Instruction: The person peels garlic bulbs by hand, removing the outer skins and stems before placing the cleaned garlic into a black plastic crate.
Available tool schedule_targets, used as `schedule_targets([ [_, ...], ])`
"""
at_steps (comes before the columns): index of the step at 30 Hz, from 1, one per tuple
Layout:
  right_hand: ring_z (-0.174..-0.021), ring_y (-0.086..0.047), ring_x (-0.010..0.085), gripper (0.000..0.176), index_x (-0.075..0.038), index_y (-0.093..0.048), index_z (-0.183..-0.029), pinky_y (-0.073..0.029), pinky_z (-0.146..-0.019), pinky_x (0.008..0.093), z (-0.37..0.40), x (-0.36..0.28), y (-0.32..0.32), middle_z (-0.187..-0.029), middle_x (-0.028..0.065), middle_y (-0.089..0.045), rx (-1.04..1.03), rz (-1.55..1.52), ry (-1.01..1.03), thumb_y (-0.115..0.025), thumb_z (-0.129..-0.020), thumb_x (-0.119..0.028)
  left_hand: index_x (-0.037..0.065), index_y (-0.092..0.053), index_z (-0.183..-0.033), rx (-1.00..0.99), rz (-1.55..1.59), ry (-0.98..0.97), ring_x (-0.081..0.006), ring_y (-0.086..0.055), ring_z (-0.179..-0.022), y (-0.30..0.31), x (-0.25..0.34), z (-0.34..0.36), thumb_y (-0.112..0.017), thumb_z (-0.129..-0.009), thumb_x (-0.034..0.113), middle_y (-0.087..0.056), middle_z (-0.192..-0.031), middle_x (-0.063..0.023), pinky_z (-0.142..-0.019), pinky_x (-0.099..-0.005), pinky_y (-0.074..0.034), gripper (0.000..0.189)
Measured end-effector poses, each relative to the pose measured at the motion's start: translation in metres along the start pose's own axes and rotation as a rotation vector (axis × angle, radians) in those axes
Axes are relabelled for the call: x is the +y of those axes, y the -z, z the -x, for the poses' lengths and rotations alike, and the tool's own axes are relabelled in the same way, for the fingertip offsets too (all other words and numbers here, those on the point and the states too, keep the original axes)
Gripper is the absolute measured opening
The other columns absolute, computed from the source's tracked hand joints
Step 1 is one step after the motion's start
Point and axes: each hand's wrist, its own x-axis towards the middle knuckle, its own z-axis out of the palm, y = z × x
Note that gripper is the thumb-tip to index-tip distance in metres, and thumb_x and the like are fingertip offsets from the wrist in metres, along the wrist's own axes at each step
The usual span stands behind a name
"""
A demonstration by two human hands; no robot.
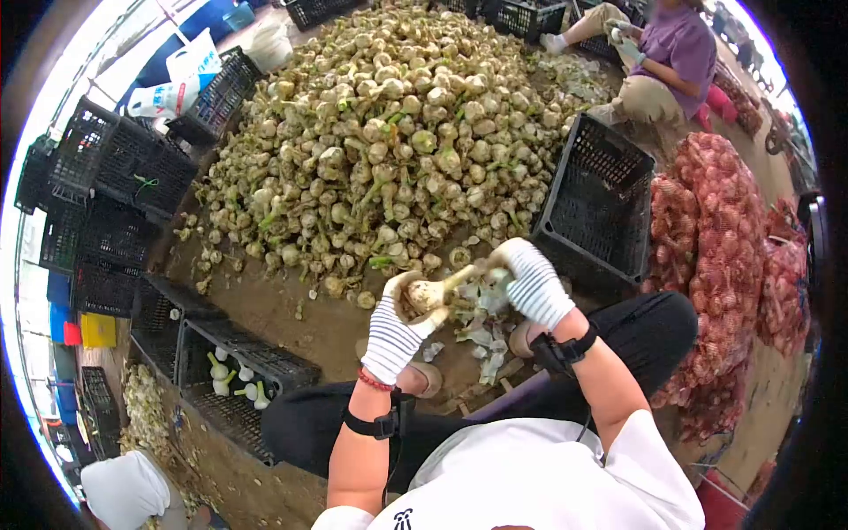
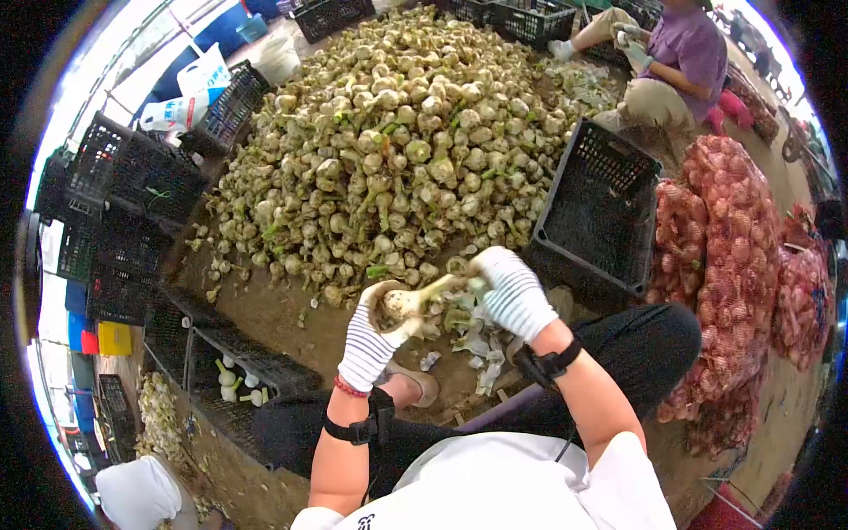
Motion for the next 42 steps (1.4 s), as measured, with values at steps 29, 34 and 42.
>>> schedule_targets([
  [29, -0.084, -0.056, 0.0103, 0.024, -0.002, -0.061, -0.117, -0.048, -0.076, 0.0257, -0.017, -0.053, -0.012, -0.093, 0.0032, -0.067, -0.183, -0.742, -0.258, -0.055, -0.096, -0.012, 0.004, -0.045, -0.127, 0.145, 0.179, -0.037, -0.0206, -0.056, -0.109, -0.022, 0.0, -0.004, -0.09, -0.066, 0.016, -0.054, -0.12, -0.0108, -0.095, -0.0348, -0.05, 0.077],
  [34, -0.072, -0.053, 0.0084, 0.019, -0.002, -0.065, -0.109, -0.047, -0.065, 0.0251, -0.007, -0.034, -0.013, -0.082, -0.0004, -0.065, -0.119, -0.624, -0.313, -0.055, -0.094, -0.006, 0.008, -0.047, -0.134, 0.169, 0.704, 0.27, -0.0235, -0.06, -0.111, -0.026, 0.003, -0.006, -0.073, -0.086, 0.034, -0.058, -0.124, -0.0086, -0.093, -0.0382, -0.052, 0.06],
  [42, -0.062, -0.053, 0.0015, 0.03, -0.007, -0.064, -0.119, -0.046, -0.049, 0.0185, 0.054, -0.038, 0.003, -0.079, -0.0022, -0.061, -0.517, -0.899, -0.447, -0.058, -0.095, -0.024, 0.003, -0.063, -0.104, 0.272, 0.755, 0.396, -0.0166, -0.063, -0.083, -0.05, -0.045, -0.018, -0.053, -0.099, 0.014, -0.067, -0.092, -0.0078, -0.078, -0.032, -0.052, 0.016],
])
